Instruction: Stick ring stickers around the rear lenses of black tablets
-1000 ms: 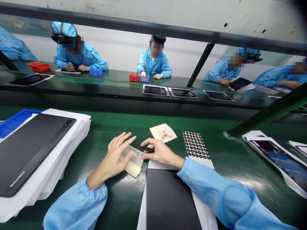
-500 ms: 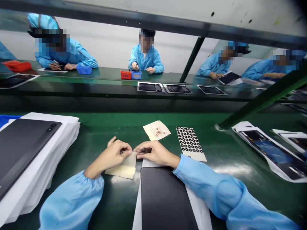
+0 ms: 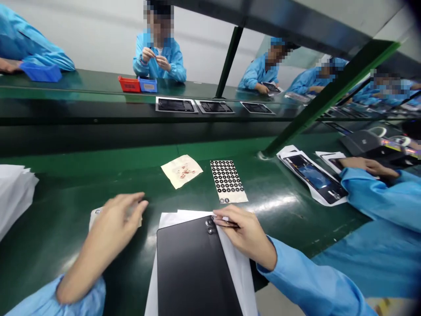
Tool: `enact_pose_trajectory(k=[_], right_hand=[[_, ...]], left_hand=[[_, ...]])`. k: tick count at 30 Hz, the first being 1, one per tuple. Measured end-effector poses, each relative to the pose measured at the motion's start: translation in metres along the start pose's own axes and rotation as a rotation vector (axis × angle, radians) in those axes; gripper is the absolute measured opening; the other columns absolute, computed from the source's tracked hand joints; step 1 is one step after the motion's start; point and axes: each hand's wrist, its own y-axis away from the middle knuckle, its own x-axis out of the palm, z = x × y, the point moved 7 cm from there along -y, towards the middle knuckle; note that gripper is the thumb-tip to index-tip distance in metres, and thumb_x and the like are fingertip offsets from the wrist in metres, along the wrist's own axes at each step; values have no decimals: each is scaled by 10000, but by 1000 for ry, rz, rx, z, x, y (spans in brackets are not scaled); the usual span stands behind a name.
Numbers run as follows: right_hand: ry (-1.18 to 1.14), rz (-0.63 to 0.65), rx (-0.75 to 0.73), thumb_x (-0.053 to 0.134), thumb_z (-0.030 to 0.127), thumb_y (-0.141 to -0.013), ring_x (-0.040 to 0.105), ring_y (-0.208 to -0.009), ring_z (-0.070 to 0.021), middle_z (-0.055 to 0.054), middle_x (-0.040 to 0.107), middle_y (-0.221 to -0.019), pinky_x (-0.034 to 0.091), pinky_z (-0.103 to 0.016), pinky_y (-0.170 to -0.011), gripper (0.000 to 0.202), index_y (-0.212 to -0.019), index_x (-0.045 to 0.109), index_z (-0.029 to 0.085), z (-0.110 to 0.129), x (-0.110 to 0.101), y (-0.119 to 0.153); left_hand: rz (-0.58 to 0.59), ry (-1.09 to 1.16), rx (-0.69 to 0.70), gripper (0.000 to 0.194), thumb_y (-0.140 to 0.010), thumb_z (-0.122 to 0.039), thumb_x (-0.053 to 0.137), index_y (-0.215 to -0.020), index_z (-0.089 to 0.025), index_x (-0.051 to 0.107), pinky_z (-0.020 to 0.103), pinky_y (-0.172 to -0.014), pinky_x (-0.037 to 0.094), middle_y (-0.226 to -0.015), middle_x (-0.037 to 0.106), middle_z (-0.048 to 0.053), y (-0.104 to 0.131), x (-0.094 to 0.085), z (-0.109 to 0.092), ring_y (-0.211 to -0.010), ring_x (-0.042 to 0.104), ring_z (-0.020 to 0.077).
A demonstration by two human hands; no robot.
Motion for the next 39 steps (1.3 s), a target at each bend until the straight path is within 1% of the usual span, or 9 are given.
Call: enact_pose_trajectory(k=[2,4,8,13,21,28,31,36,39], right_hand=[[133,4,-52,555,119,-976,715,-864,-176,-61,733,-959,585,-277,-752,237,-1112,722,217,3,3,8],[304,20,-119,511,91,-983,711,-839,-169,-65,729,-975,565,-256,-702,256,-1104,706,203,9,7,15],[535,70,-202,424,90,-1022,676,-712,-151,-79,712,-975,492,-250,-559,289,-1176,660,158,20,21,27],[541,80,-182,385,74,-1031,689,-721,-158,-104,705,-1014,492,-263,-525,329,-1276,602,109,21,27,31],[531,85,-146,381,85,-1037,661,-671,-140,-101,696,-995,497,-260,-501,328,-1266,616,105,20,28,27],[595,114,-150,392,45,-986,657,-677,-171,-116,679,-969,483,-277,-493,362,-1252,636,69,24,33,25],[482,88,-132,443,118,-1013,672,-706,-163,-92,685,-963,516,-258,-538,304,-1229,657,128,17,26,22],[28,-103,123,544,214,-1014,697,-911,-183,-96,673,-1077,582,-285,-753,314,-1311,647,202,-14,-7,11],[-235,5,273,561,296,-1021,686,-882,-188,-66,697,-969,570,-299,-769,231,-1154,720,192,-26,-7,4]], left_hand=[[195,126,-36,594,-912,-663,462,-1209,-204,694,389,-790,570,-985,766,90,11,24,-20,-887,723,292],[278,142,-48,552,-902,-662,480,-1149,-217,695,368,-704,555,-866,756,61,21,40,-36,-790,719,278],[159,91,-13,416,-952,-601,436,-928,-253,663,359,-689,523,-802,726,37,31,49,-48,-754,701,266],[9,96,69,370,-977,-589,449,-945,-266,628,338,-724,528,-884,732,35,40,52,-45,-791,694,248],[-19,62,91,341,-986,-576,470,-958,-268,612,318,-669,522,-856,708,19,41,52,-46,-729,680,223],[-29,61,80,347,-983,-582,471,-955,-268,615,313,-636,513,-854,702,16,42,53,-45,-693,667,214],[-26,86,69,329,-986,-566,478,-961,-269,617,315,-667,521,-856,703,13,42,52,-44,-717,675,217],[-36,265,70,240,-999,-486,509,-980,-264,599,278,-692,518,-907,697,4,45,51,-42,-781,690,192],[-33,385,54,214,-1004,-458,522,-978,-254,580,254,-649,508,-889,681,-7,45,53,-42,-725,679,163]])
